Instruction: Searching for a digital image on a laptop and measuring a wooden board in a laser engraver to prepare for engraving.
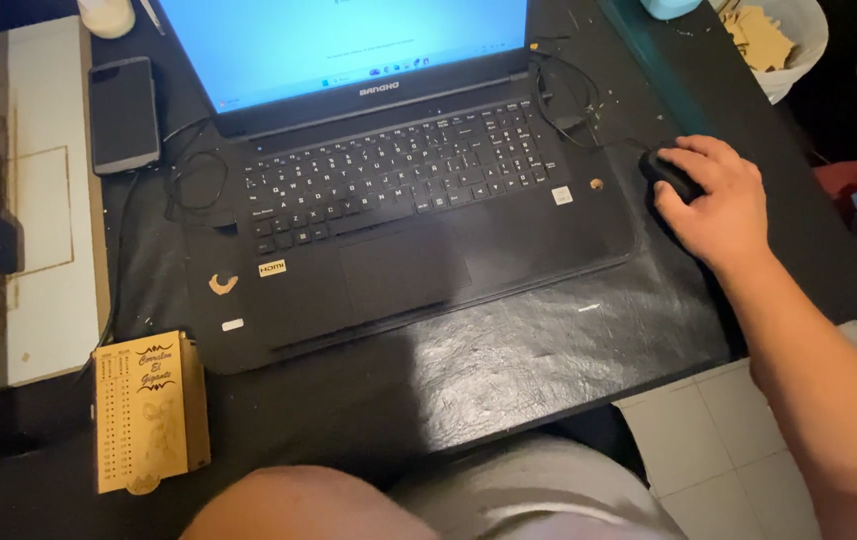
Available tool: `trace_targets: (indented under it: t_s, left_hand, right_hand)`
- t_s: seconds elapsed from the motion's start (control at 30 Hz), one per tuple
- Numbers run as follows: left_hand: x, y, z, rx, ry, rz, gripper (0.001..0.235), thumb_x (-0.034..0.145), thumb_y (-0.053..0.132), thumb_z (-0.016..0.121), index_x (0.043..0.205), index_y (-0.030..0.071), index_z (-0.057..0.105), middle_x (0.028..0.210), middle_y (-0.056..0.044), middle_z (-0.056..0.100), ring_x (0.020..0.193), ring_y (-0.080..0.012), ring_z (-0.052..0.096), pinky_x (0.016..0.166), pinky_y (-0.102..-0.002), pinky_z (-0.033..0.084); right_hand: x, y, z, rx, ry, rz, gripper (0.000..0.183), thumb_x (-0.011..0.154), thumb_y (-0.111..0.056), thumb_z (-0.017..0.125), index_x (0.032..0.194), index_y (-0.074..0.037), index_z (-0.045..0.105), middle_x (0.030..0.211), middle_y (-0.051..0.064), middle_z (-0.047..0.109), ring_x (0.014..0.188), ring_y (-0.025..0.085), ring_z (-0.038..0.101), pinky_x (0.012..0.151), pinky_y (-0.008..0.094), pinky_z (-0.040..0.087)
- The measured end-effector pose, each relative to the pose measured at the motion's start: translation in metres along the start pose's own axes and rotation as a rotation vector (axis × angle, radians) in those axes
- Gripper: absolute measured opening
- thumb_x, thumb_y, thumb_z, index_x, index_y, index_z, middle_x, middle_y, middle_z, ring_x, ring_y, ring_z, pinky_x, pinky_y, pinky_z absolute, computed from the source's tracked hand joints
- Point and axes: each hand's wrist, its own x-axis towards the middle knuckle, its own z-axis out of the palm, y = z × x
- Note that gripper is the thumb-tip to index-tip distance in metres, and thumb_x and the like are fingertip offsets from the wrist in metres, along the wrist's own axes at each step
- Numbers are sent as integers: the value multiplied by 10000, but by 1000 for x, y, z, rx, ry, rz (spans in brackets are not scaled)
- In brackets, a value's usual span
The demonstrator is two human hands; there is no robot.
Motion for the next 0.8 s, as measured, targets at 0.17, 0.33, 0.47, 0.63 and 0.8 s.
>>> trace_targets:
  t_s: [0.17, 0.33, 0.47, 0.63, 0.8]
  left_hand:
    - [5, 29, -26, 79, -17, 30, 381, 1063, 338, 497, 1395, 169, 579, 1487, -51, 639, 1473, -228, 640, 1311, -371, 530]
    - [30, 70, -48, 585, -180, -273, 160, 769, 313, 431, 751, 213, 554, 804, -32, 662, 821, -230, 697, 729, -380, 504]
    - [25, 24, -61, 1053, -182, -130, 420, 851, 363, 380, 714, 145, 711, 854, -51, 781, 889, -305, 736, 836, -443, 514]
    - [21, -4, -61, 1163, -195, -37, 287, 879, 380, 479, 820, 210, 703, 848, 19, 742, 890, -242, 721, 814, -416, 493]
    - [18, -17, -61, 1216, -191, 2, 187, 905, 374, 516, 917, 265, 668, 919, 73, 733, 940, -204, 714, 862, -394, 491]
  right_hand:
    - [0, 1, 0, -22, 25, -39, 360, 901, -185, 680, 1241, -80, 736, 1345, 140, 645, 1195, 310, 613, 975, 520, 431]
    - [1, 3, 1, -33, 19, -42, 354, 899, -193, 684, 1229, -82, 744, 1333, 139, 655, 1190, 303, 620, 989, 500, 450]
    - [0, 2, 2, -38, 2, 12, 370, 898, -216, 676, 1250, -117, 730, 1362, 101, 637, 1195, 278, 603, 998, 501, 412]
    - [0, -3, 0, -29, 16, 39, 397, 878, -201, 674, 1268, -130, 710, 1353, 83, 637, 1224, 250, 589, 988, 464, 401]
    - [1, -5, -2, -15, -4, 52, 395, 880, -207, 662, 1263, -121, 706, 1360, 90, 625, 1232, 259, 578, 1011, 486, 387]
